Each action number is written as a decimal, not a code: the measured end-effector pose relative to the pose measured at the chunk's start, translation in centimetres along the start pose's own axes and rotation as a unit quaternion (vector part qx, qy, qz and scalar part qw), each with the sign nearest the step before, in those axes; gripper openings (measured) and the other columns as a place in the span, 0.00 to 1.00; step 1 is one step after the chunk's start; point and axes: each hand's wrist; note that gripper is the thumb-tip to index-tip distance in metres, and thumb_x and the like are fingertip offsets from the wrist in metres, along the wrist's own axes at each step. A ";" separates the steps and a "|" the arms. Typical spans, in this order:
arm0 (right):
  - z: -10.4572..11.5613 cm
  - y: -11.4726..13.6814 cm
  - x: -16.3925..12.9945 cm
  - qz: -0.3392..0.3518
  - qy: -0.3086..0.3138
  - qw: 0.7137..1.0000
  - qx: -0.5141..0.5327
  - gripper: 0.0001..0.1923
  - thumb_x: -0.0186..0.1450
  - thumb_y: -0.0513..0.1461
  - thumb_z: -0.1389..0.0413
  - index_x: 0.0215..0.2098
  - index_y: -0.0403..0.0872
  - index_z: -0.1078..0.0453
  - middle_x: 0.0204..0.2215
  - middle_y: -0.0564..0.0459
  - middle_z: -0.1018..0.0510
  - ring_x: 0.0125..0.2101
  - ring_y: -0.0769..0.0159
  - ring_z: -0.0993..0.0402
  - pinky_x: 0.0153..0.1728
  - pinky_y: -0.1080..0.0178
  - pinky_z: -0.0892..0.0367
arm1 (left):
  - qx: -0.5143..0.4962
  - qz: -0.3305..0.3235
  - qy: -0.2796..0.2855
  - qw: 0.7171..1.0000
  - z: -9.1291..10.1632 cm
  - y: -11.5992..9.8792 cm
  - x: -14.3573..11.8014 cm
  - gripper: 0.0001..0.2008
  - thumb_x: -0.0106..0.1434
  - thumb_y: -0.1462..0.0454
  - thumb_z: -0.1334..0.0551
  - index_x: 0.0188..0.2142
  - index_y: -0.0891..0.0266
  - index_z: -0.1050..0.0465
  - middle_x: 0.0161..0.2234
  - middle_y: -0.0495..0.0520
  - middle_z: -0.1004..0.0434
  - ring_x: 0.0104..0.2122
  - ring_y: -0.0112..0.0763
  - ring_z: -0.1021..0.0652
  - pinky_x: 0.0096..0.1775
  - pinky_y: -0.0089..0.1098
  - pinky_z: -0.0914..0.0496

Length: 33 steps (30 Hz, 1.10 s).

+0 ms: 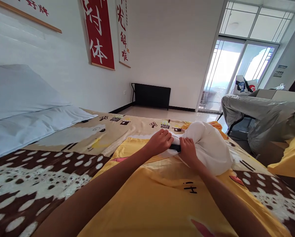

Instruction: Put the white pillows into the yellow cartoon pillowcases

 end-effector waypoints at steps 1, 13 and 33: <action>0.5 -0.4 0.4 0.006 0.002 1.000 0.003 0.13 0.56 0.31 0.49 0.40 0.41 0.32 0.36 0.44 0.24 0.38 0.57 0.32 0.40 0.59 0.44 | 0.000 0.019 -0.028 0.999 0.6 0.3 -0.1 0.13 0.67 0.71 0.54 0.36 0.66 0.32 0.33 0.58 0.29 0.36 0.36 0.28 0.40 0.37 0.36; 17.5 -12.7 5.2 0.036 -0.057 0.986 -0.155 0.15 0.60 0.41 0.51 0.43 0.44 0.31 0.33 0.43 0.24 0.38 0.55 0.29 0.39 0.57 0.42 | -0.420 0.039 0.251 0.871 -2.2 -10.1 -6.6 0.23 0.69 0.53 0.53 0.54 0.67 0.36 0.50 0.62 0.26 0.50 0.38 0.26 0.48 0.35 0.35; 6.0 -0.8 3.1 0.121 0.313 0.940 -0.056 0.17 0.57 0.34 0.48 0.46 0.43 0.34 0.38 0.42 0.22 0.40 0.54 0.25 0.34 0.62 0.40 | -0.507 0.019 0.362 0.782 1.6 -12.1 -5.2 0.24 0.60 0.58 0.43 0.56 0.62 0.37 0.52 0.61 0.27 0.48 0.44 0.25 0.44 0.39 0.29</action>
Point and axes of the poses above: each hand's wrist, its own x-axis towards the middle knuckle, its own z-axis out of the back of the hand, y = z × x
